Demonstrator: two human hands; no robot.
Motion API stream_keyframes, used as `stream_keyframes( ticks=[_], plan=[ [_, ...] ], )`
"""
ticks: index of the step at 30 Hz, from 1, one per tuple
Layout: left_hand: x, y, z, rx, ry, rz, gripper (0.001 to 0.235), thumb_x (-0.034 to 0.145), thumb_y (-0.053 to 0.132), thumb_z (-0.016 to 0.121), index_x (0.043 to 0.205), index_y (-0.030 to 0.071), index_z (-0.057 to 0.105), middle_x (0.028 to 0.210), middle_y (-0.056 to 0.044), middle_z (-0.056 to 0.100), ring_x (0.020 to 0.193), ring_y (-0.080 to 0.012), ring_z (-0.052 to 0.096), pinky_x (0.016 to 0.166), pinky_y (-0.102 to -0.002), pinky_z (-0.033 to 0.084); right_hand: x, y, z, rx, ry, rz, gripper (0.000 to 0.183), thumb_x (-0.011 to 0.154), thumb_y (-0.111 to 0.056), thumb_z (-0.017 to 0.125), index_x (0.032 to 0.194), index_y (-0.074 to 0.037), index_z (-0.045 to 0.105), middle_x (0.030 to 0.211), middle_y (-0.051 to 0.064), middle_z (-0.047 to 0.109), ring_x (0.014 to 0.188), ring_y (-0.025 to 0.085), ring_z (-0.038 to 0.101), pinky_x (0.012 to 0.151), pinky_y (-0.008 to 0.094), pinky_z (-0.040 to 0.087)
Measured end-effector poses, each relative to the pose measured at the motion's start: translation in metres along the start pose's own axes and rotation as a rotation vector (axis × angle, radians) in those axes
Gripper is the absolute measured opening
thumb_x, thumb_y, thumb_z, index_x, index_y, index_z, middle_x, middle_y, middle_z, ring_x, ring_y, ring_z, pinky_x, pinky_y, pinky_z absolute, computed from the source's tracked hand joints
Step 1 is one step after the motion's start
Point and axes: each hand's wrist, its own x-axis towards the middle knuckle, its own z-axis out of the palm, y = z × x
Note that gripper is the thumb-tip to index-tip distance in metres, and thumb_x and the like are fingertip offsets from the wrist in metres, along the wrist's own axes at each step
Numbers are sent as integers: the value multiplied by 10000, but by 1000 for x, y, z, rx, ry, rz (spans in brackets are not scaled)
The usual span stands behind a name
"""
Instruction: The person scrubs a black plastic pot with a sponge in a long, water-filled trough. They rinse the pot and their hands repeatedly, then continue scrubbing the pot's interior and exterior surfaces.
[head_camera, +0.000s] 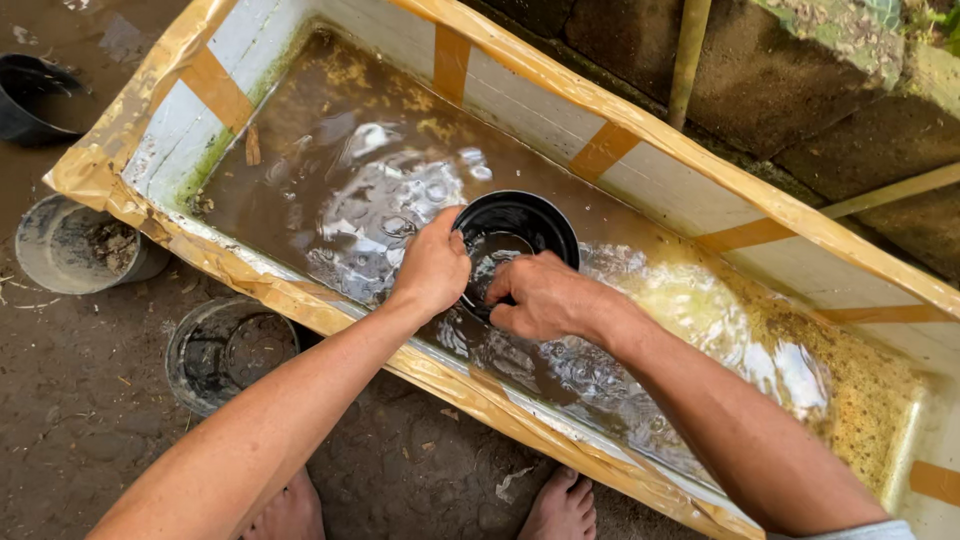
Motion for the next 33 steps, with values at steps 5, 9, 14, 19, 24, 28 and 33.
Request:
stream_keyframes(
  ticks=[5,9,14,19,24,28,33],
  plan=[
    [-5,14,-3,63,-64,-19,400,940,36,460,1301,104,617,963,-242,706,909,-444,697,828,-494,544,-13,1,-15,-538,-122,211,314,923,-335,598,871,-113,814,833,121,718,974,222,581,971,395,378],
    [-10,28,1,150,-11,157,462,864,-13,506,1313,49,594,1000,-251,681,928,-449,676,830,-513,540,-18,16,-17,-849,137,127,221,873,-270,647,856,-90,775,901,42,695,990,204,559,923,392,387],
    [-13,22,5,225,81,343,489,882,-25,526,1365,26,582,1145,-238,655,1032,-438,639,889,-512,518,-29,44,-14,-891,668,-101,210,855,-176,633,1016,-97,743,930,46,647,969,226,552,837,374,416],
    [-10,20,14,234,136,373,461,914,5,550,1373,40,571,1258,-206,642,1085,-446,636,916,-513,514,-34,42,22,-663,460,32,184,854,-116,626,1000,-59,723,936,102,663,916,263,591,823,415,472],
    [-9,23,17,221,104,388,469,923,8,534,1388,60,566,1302,-201,629,1066,-440,647,901,-512,523,-45,23,54,-150,500,-99,238,878,-48,616,1099,17,679,958,155,662,880,299,653,795,430,559],
    [6,22,3,239,127,228,558,874,3,544,1425,72,491,1299,-247,617,1118,-440,636,949,-513,499,-56,35,60,9,720,-94,272,922,-21,573,1178,14,656,993,147,670,798,276,678,666,380,582],
    [14,11,-24,84,-38,29,737,915,66,493,1601,117,229,1360,-323,556,1152,-506,594,1003,-573,466,-80,119,63,12,1103,186,245,960,-69,601,1192,-17,660,1038,189,686,888,276,683,763,397,565]
  ],
)
